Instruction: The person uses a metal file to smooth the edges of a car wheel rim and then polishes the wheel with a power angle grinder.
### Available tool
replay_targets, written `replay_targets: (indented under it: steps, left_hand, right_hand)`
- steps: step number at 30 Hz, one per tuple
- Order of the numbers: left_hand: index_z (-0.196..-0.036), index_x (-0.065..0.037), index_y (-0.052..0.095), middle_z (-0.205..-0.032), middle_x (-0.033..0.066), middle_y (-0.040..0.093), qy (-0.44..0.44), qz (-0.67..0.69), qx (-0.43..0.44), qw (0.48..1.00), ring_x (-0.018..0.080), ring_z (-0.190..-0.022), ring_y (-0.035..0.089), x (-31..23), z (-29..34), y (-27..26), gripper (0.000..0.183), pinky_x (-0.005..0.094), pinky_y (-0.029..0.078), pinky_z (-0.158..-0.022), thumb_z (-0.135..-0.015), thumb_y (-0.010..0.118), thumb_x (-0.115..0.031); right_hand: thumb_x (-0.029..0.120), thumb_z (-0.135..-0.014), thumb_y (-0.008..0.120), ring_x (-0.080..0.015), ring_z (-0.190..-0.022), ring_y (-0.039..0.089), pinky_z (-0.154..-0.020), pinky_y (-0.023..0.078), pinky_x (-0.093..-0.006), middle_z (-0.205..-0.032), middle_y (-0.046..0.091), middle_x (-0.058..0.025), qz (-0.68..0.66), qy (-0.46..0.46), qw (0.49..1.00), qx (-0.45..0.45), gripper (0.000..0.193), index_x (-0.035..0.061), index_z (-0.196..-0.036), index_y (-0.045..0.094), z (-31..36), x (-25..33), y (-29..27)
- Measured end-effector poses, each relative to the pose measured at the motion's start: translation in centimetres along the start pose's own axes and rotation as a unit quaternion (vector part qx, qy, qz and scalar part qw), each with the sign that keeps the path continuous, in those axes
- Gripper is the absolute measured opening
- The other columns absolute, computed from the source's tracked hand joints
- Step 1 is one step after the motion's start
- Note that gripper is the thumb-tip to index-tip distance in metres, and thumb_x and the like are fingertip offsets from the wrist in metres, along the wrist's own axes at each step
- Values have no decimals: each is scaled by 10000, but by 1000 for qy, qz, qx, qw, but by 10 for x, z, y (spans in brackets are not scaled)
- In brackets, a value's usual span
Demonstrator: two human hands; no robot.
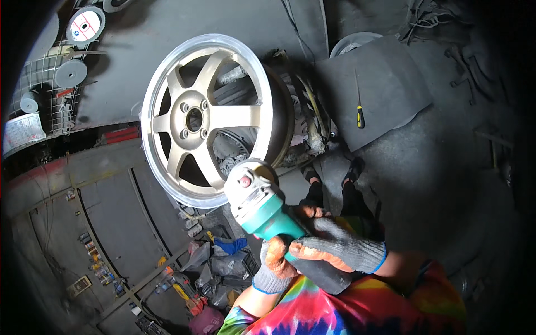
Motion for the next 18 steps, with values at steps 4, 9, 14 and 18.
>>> replay_targets:
  steps: [4, 9, 14, 18]
  left_hand:
    - [-1423, 13, 450, -1426, 195, 508, -36, 7, 28, 999, 338, -1307, 534, 7, -10, 6, 859, 473, 448, -1108, -825, 786, -504]
    - [-1363, 85, 483, -1358, 272, 545, 2, -56, -28, 998, 410, -1283, 544, -2, -8, -4, 927, 543, 467, -1080, -790, 753, -592]
    - [-1441, 24, 432, -1444, 203, 519, -10, -26, 6, 1000, 324, -1308, 553, 0, -8, 4, 906, 465, 476, -1083, -820, 786, -531]
    - [-1377, 69, 478, -1375, 275, 534, -31, -36, -17, 999, 407, -1315, 528, 4, -11, -5, 900, 544, 446, -1106, -802, 758, -564]
  right_hand:
    - [344, -1034, 598, -245, -1027, 613, -919, 480, -341, -1127, 656, -84, -32, 44, 998, 23, 308, 156, -1259, 691, 3, -11, 3]
    - [274, -1039, 572, -285, -1057, 595, -953, 477, -367, -1267, 658, -68, -55, 101, 990, 80, 363, 170, -1384, 625, 1, -9, 9]
    - [229, -1035, 585, -280, -1048, 585, -945, 473, -374, -1171, 658, -107, -114, 79, 989, 41, 337, 165, -1361, 641, -1, -12, 6]
    - [308, -1019, 615, -265, -1044, 580, -927, 471, -376, -1115, 635, -128, -164, 123, 978, 41, 288, 180, -1268, 684, -5, -20, 4]
Point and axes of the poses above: each hand's wrist, its own z-axis away from the middle knuckle, its own y-axis out of the palm, x = y × z, the point moved 10 cm from there along -z, towards the middle knuckle
